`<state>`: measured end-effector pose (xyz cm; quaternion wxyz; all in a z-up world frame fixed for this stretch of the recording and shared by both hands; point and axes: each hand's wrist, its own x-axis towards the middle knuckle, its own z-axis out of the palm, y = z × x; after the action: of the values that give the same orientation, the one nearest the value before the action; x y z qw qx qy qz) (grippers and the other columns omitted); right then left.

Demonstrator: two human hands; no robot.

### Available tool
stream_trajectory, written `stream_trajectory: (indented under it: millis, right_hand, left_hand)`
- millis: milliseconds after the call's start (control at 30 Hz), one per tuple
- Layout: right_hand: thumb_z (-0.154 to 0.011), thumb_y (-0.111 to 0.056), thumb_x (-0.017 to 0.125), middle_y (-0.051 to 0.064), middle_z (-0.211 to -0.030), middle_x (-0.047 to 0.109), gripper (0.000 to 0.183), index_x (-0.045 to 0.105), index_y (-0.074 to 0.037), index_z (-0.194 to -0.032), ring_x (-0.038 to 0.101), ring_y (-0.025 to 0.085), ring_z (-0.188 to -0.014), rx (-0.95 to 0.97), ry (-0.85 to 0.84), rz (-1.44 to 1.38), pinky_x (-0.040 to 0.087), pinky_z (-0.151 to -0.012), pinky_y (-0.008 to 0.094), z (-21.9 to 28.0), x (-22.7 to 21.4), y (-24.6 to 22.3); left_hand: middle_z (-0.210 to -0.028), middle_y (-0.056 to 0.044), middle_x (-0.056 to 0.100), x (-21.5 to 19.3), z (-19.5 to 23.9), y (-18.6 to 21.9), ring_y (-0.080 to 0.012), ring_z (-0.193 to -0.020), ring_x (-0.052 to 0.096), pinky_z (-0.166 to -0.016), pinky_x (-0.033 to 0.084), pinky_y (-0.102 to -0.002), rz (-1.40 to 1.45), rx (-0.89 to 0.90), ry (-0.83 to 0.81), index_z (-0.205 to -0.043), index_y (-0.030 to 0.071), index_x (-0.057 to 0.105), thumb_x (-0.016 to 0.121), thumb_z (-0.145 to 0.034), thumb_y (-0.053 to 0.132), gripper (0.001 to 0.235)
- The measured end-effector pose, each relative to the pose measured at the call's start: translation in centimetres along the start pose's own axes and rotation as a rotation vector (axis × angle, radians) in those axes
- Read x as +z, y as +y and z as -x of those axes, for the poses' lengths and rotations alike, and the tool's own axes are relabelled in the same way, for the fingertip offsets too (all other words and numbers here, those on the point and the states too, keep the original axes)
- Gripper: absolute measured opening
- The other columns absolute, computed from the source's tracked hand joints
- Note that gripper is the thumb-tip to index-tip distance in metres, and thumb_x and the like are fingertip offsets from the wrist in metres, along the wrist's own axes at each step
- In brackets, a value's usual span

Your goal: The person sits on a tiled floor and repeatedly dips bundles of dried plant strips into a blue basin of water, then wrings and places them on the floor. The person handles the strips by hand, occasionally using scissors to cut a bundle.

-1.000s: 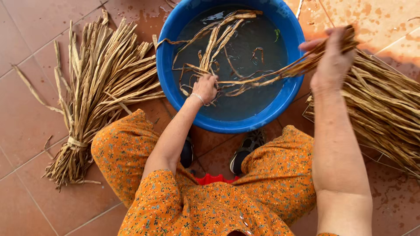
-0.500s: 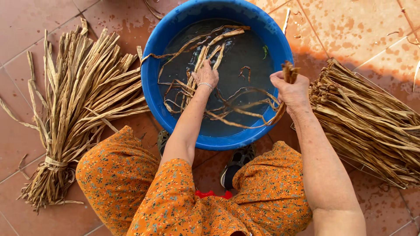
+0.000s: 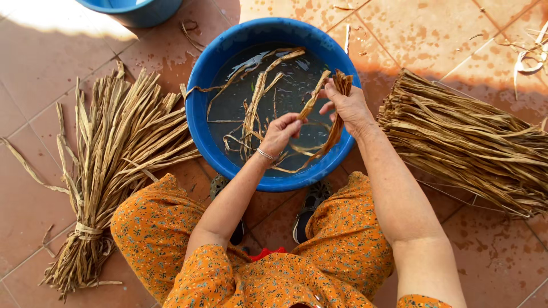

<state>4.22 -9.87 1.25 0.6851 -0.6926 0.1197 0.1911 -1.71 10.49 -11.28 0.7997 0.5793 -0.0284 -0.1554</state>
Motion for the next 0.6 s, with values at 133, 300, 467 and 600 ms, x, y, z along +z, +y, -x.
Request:
stream_trajectory:
  millis: [133,300,467,600]
  right_hand:
    - [-0.096,-0.022,0.076,0.002,-0.088,0.073,0.02,0.077,-0.007,-0.109,0.058,0.007,-0.056,-0.183,-0.017,-0.11,0.042,-0.043,0.023,1.2,-0.1,-0.4]
    - [-0.088,-0.012,0.083,0.003,-0.087,0.072,0.023,0.076,-0.002,-0.107,0.063,0.008,-0.064,-0.275,-0.068,-0.067,0.048,-0.052,0.024,1.8,1.2,-0.2]
    - [-0.096,-0.024,0.075,0.0,-0.091,0.074,0.025,0.077,-0.008,-0.115,0.059,0.006,-0.069,-0.245,-0.012,0.02,0.042,-0.055,0.023,3.1,2.4,-1.1]
    - [-0.102,-0.028,0.064,0.003,-0.091,0.075,0.028,0.076,-0.003,-0.108,0.068,0.011,-0.074,-0.234,-0.142,-0.086,0.057,-0.065,0.027,3.5,3.4,-1.2]
  left_hand:
    - [-0.092,0.003,0.068,2.0,0.9,2.0,-0.0062,-0.084,0.062,-0.079,0.055,-0.026,-0.043,0.003,-0.038,-0.125,0.003,0.067,0.061,-0.102,0.016,0.027]
    - [-0.098,0.0,0.07,2.9,-0.6,4.1,-0.0086,-0.088,0.067,-0.081,0.058,-0.027,-0.007,0.144,-0.061,-0.132,0.005,0.059,0.058,-0.103,0.02,0.033]
    - [-0.078,0.0,0.063,3.9,-2.6,5.6,-0.0082,-0.069,0.057,-0.062,0.049,-0.024,0.04,0.158,0.018,-0.118,-0.001,0.069,0.059,-0.108,0.02,0.025]
    - [-0.066,-0.001,0.06,5.2,-2.7,6.2,-0.0095,-0.056,0.054,-0.05,0.043,-0.025,-0.045,0.134,0.144,-0.093,0.0,0.071,0.056,-0.105,0.019,0.027]
